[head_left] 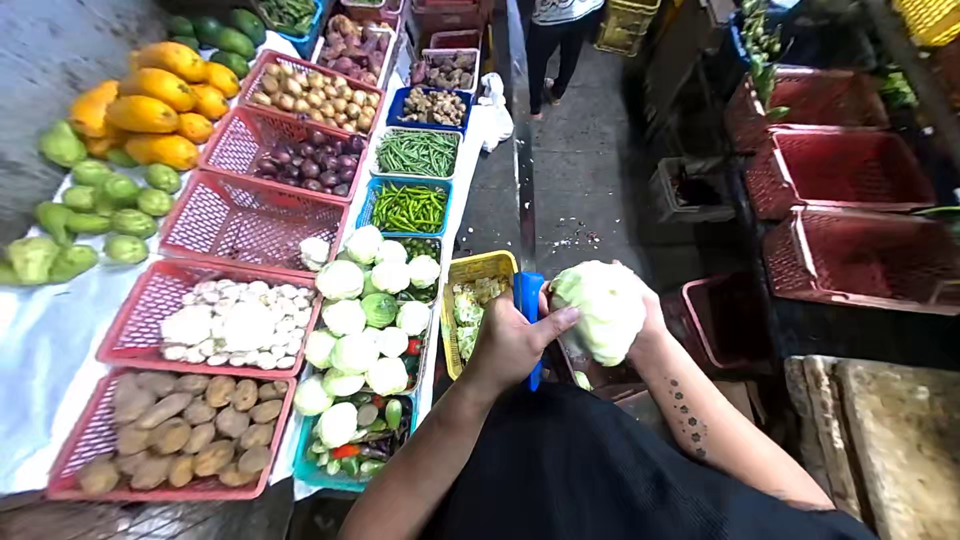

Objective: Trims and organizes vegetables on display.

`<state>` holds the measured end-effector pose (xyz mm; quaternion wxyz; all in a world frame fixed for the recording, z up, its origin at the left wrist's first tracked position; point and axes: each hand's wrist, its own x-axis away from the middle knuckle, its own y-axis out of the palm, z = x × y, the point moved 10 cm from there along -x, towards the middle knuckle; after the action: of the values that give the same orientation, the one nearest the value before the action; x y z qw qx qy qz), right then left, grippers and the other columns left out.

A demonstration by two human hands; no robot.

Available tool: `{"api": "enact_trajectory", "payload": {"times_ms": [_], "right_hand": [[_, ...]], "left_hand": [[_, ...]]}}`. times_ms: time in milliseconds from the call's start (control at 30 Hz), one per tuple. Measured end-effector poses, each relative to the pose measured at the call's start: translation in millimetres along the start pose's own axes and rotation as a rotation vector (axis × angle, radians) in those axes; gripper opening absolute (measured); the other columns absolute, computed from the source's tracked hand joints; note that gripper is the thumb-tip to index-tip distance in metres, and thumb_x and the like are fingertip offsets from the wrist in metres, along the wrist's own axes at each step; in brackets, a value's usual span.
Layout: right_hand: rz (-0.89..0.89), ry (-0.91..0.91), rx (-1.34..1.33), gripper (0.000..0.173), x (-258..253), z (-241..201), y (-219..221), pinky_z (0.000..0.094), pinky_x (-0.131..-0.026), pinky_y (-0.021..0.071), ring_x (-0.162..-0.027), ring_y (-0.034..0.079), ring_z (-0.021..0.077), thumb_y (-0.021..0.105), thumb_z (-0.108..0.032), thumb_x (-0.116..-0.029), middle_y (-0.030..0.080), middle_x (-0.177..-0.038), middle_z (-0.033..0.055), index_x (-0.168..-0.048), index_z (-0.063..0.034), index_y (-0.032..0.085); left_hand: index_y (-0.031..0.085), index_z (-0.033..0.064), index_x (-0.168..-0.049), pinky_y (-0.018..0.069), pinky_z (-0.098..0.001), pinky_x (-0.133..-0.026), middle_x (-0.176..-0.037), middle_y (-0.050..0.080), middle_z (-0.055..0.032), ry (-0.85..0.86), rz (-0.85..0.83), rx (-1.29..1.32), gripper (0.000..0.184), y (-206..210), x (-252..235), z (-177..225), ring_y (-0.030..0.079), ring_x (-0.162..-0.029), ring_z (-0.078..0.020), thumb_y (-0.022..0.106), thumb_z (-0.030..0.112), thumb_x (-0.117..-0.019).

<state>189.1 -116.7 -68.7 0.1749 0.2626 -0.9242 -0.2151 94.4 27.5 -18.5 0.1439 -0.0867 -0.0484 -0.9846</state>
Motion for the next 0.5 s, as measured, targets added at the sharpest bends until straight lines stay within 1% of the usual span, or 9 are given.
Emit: {"api": "enact_trajectory", "payload": {"times_ms": [33, 67, 133, 167, 233, 267, 367, 433, 500], "right_hand": [[0.003, -0.05, 0.12, 0.043, 0.0, -6.1, -3.1, 0.0347, -0.08, 0.0607, -0.09, 0.07, 0.0139, 0.034, -0.036, -0.1054, 0.072, -0.099, 0.0056, -0.12, -0.0114, 0.065], [0.022, -0.107, 0.219, 0.041, 0.7, -14.8, -4.8, 0.0331, -0.078, 0.0611, -0.087, 0.07, 0.0132, 0.039, -0.035, -0.1049, 0.072, -0.098, 0.0054, -0.123, -0.0089, 0.065], [0.058, -0.206, 0.335, 0.036, 4.7, -30.6, -7.6, 0.0301, -0.074, 0.0613, -0.082, 0.07, 0.0105, 0.046, -0.033, -0.1049, 0.073, -0.095, 0.0026, -0.122, -0.0097, 0.068], [0.062, -0.252, 0.376, 0.034, 7.0, -36.7, -9.1, 0.0295, -0.073, 0.0611, -0.081, 0.069, 0.01, 0.048, -0.031, -0.1046, 0.073, -0.094, 0.002, -0.121, -0.0105, 0.068], [0.065, -0.365, 0.474, 0.031, 12.8, -49.4, -9.0, 0.0292, -0.073, 0.0605, -0.081, 0.069, 0.0098, 0.053, -0.029, -0.1036, 0.072, -0.096, 0.0015, -0.122, -0.0104, 0.069], [0.073, -0.437, 0.544, 0.03, 16.5, -56.3, -7.9, 0.0298, -0.075, 0.0601, -0.084, 0.068, 0.0103, 0.056, -0.028, -0.1025, 0.072, -0.1, 0.0018, -0.122, -0.0094, 0.069], [0.141, -0.625, 0.778, 0.032, 29.0, -71.2, -4.4, 0.034, -0.086, 0.0589, -0.102, 0.066, 0.0137, 0.064, -0.031, -0.0984, 0.068, -0.114, 0.0042, -0.119, -0.0069, 0.071], [0.211, -0.673, 0.856, 0.031, 34.1, -73.9, -6.2, 0.034, -0.089, 0.0581, -0.105, 0.066, 0.0137, 0.065, -0.03, -0.0977, 0.068, -0.115, 0.005, -0.117, -0.0065, 0.071], [0.288, -0.67, 0.89, 0.029, 37.9, -73.0, -11.8, 0.0334, -0.09, 0.0578, -0.105, 0.066, 0.0129, 0.065, -0.028, -0.0975, 0.068, -0.115, 0.0049, -0.116, -0.0069, 0.072]], "left_hand": [[0.065, 0.0058, -0.093, 0.0575, -0.0308, -0.071, -0.081, 0.067, -0.0041, -0.031, 0.016, -0.03, 0.023, -2.5, -0.3, -5.5, 0.066, -0.075, -0.0131, 0.082, 0.018, -0.0863], [0.064, 0.0055, -0.093, 0.0574, -0.0311, -0.071, -0.083, 0.067, -0.0046, -0.054, 0.016, -0.021, 0.021, -3.6, -0.5, -9.3, 0.065, -0.075, -0.0134, 0.082, 0.017, -0.0863], [0.066, 0.0015, -0.095, 0.0623, -0.0371, -0.081, -0.095, 0.073, -0.0102, -0.058, 0.016, 0.065, 0.015, -4.2, -0.5, -11.1, 0.072, -0.086, -0.0193, 0.078, 0.007, -0.0881], [0.065, -0.0003, -0.096, 0.0631, -0.04, -0.084, -0.102, 0.075, -0.013, -0.05, 0.018, 0.099, 0.013, -4.5, -0.9, -10.8, 0.074, -0.091, -0.0226, 0.076, 0.003, -0.0889], [0.063, -0.0012, -0.095, 0.0638, -0.0422, -0.085, -0.109, 0.076, -0.015, -0.029, 0.017, 0.107, 0.013, -4.4, -2.7, -6.2, 0.075, -0.094, -0.0257, 0.075, 0.001, -0.0902], [0.063, -0.0013, -0.096, 0.0642, -0.0426, -0.084, -0.109, 0.076, -0.015, -0.025, 0.013, 0.101, 0.014, -3.8, -3.9, -2.8, 0.076, -0.094, -0.0263, 0.076, 0.002, -0.0903], [0.064, -0.0006, -0.099, 0.0644, -0.0417, -0.083, -0.107, 0.077, -0.0138, -0.034, -0.037, 0.059, 0.016, 1.7, -8.6, 3.4, 0.076, -0.093, -0.0252, 0.077, 0.004, -0.0901], [0.068, -0.0007, -0.104, 0.0644, -0.0399, -0.081, -0.1, 0.077, -0.012, -0.035, -0.067, -0.008, 0.022, 6.3, -13.0, 0.8, 0.075, -0.087, -0.0231, 0.08, 0.006, -0.0876], [0.067, 0.0022, -0.104, 0.0643, -0.0376, -0.078, -0.094, 0.076, -0.0089, -0.024, -0.083, -0.093, 0.027, 12.0, -16.0, -5.8, 0.074, -0.085, -0.0202, 0.084, 0.011, -0.0849]]}}
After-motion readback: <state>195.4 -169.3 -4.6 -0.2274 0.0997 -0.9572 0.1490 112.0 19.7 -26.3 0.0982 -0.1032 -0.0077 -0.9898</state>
